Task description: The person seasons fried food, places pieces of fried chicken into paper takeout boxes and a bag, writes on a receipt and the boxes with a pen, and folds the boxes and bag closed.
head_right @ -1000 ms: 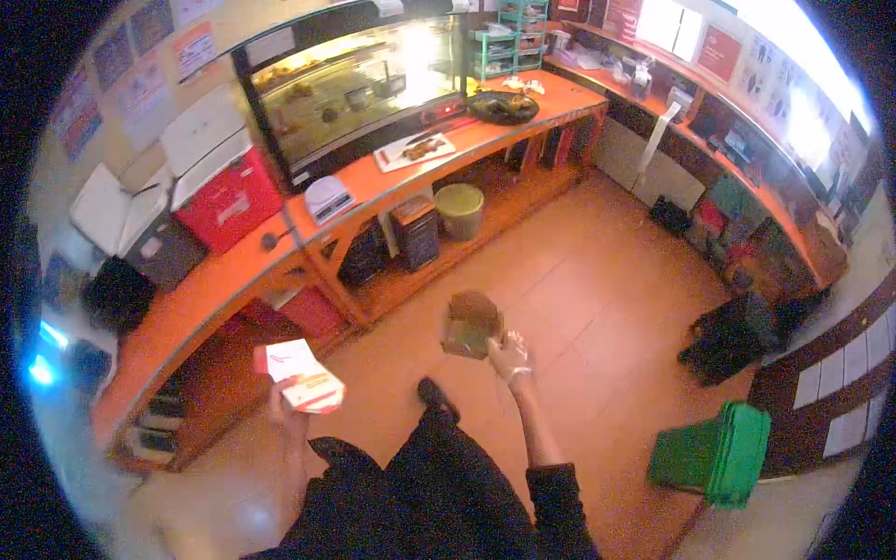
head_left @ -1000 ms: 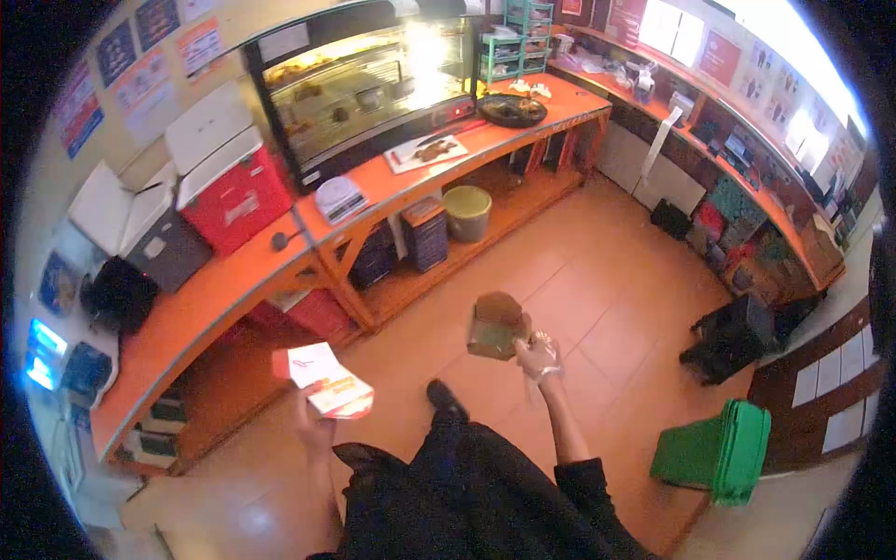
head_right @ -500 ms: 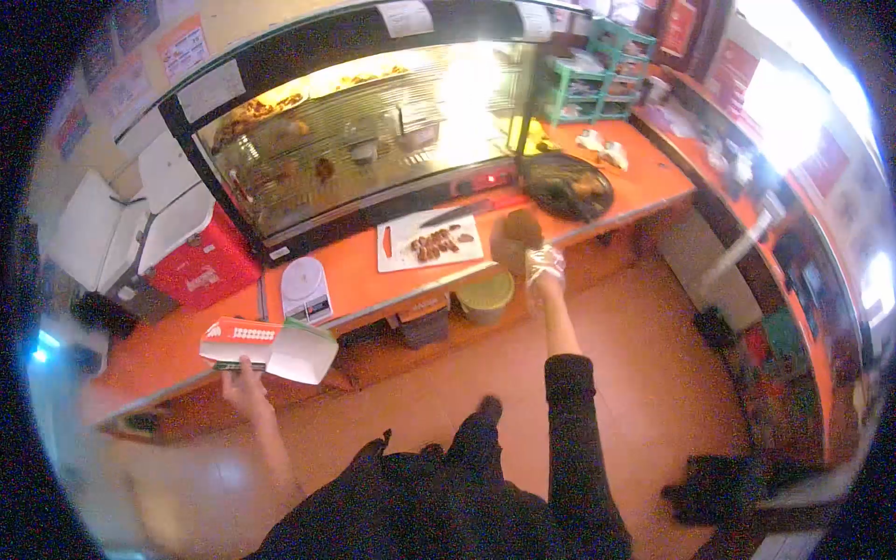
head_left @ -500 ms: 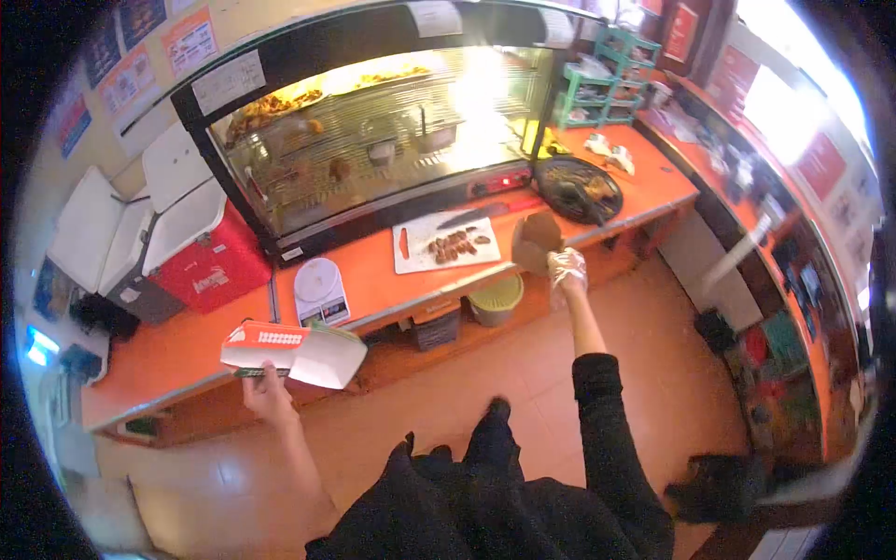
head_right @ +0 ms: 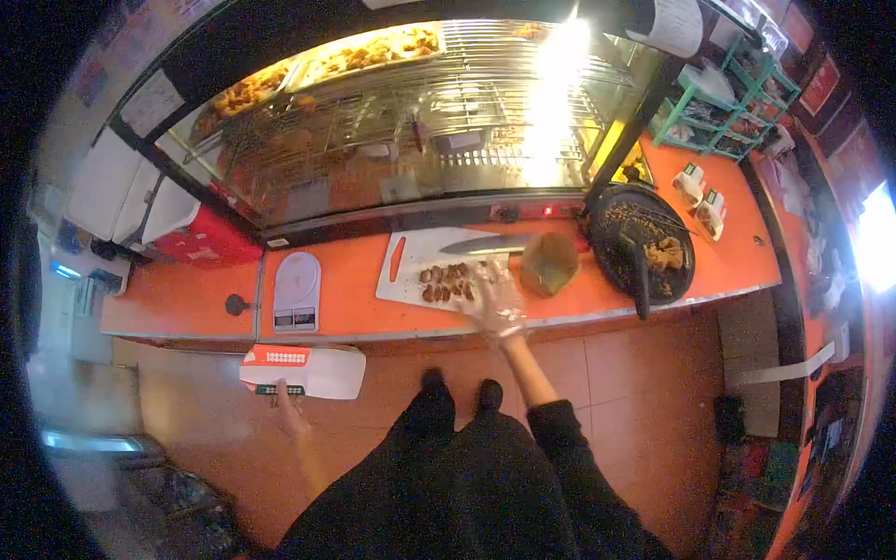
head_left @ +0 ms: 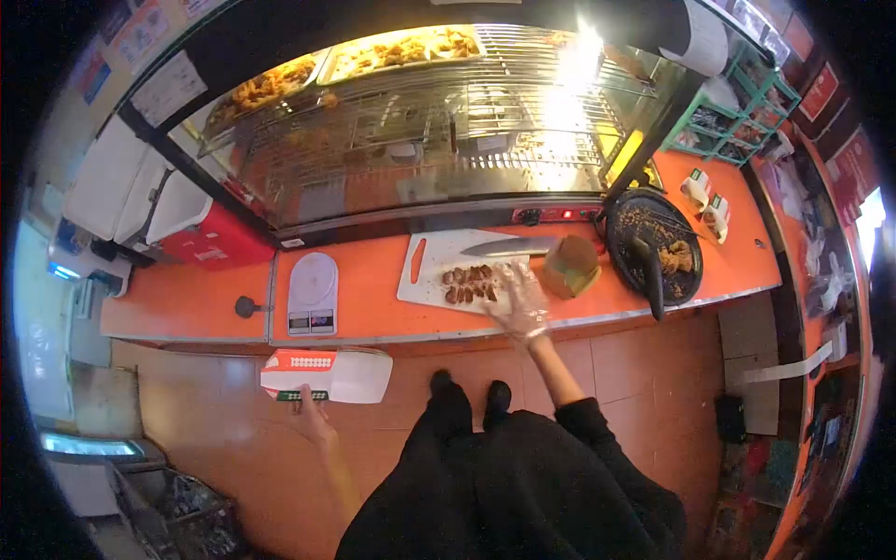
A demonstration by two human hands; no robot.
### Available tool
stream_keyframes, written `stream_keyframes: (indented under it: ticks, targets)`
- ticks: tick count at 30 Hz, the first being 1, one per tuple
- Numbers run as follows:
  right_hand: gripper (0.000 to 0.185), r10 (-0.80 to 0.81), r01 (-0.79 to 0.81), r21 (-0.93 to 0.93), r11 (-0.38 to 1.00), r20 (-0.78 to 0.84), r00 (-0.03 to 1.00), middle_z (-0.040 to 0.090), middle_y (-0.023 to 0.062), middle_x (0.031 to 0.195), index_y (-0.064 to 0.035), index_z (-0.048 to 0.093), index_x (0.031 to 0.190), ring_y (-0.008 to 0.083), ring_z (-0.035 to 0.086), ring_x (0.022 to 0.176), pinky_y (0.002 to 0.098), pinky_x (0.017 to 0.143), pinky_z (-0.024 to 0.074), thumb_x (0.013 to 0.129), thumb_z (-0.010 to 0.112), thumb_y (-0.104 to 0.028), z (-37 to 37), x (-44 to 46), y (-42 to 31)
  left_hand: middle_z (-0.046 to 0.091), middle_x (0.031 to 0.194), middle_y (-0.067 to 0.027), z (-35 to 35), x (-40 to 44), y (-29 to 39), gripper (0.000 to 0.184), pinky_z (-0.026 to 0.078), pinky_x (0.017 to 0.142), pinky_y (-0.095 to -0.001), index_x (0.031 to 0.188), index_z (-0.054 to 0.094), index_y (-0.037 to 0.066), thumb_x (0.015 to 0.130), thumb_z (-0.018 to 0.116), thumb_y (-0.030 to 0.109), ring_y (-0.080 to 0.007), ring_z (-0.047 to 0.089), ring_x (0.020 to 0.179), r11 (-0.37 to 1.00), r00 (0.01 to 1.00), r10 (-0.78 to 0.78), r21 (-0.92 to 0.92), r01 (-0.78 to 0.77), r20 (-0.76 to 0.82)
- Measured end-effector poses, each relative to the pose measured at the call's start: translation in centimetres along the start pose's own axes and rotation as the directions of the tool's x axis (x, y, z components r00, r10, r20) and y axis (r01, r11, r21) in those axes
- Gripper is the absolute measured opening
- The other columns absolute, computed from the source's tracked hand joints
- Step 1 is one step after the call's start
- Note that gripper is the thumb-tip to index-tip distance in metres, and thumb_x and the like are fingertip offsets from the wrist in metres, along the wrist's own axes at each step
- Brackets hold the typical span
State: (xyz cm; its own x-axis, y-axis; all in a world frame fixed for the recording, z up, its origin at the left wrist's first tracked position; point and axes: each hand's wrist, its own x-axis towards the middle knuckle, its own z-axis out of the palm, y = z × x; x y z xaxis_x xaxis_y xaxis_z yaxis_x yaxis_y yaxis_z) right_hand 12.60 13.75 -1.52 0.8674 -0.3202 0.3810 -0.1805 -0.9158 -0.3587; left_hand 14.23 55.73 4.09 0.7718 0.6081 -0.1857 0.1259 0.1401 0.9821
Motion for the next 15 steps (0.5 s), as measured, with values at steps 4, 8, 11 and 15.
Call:
stream_keyframes:
  ticks: [4, 8, 11, 15]
  targets:
    - [0.088, 0.137, -0.152, 0.039, 0.988, 0.269, 0.953, 0.012, 0.0256, 0.154, -0.0348, 0.032, 0.147, 0.0465, 0.011, 0.142, 0.0654, 0.110, 0.0088, 0.073, 0.061, -0.071, 3.7, 2.6, -2.9, 0.062, 0.080, -0.0035, 1.6, 1.7, -1.4, 0.018, 0.035, 0.037, -0.0185, 0.094, 0.061, 0.001, 0.087, 0.069, 0.016, -0.0045, 0.041, 0.042, 0.998, 0.997, 0.048, 0.037, -0.050, 0.054]
    - [0.079, 0.202, -0.213, 0.018, 0.977, 0.241, 0.949, 0.017, 0.0331, 0.149, -0.0418, 0.040, 0.141, 0.0603, 0.011, 0.135, 0.0742, 0.103, 0.0087, 0.071, 0.062, -0.070, 6.0, 3.8, -6.8, 0.062, 0.078, -0.0034, 5.4, 2.1, -0.3, 0.018, 0.034, 0.037, -0.0201, 0.096, 0.062, 0.001, 0.087, 0.069, 0.014, -0.0045, 0.044, 0.045, 0.988, 0.986, 0.092, 0.107, -0.107, 0.136]
    - [0.065, 0.196, -0.198, 0.006, 0.980, 0.102, 0.975, 0.027, 0.0317, 0.145, -0.0367, 0.051, 0.134, 0.0588, 0.021, 0.131, 0.0732, 0.099, 0.0172, 0.074, 0.066, -0.057, 10.7, 3.7, -6.6, 0.061, 0.075, -0.0022, 7.4, 2.9, 0.2, 0.020, 0.032, 0.037, -0.0213, 0.099, 0.062, 0.000, 0.086, 0.069, 0.014, -0.0041, 0.046, 0.049, 0.979, 0.971, 0.059, 0.175, -0.102, 0.233]
    - [0.032, -0.054, 0.048, 0.101, 0.994, 0.065, 0.996, 0.055, 0.0177, 0.100, -0.0156, 0.061, 0.101, 0.0419, 0.057, 0.093, 0.0525, 0.074, 0.0460, 0.073, 0.068, -0.030, 10.7, 4.6, -4.2, 0.060, 0.073, -0.0011, 10.5, 5.1, -1.2, 0.019, 0.031, 0.036, -0.0215, 0.097, 0.061, 0.000, 0.086, 0.070, 0.014, -0.0030, 0.046, 0.051, 0.963, 0.929, 0.176, 0.140, -0.232, 0.325]
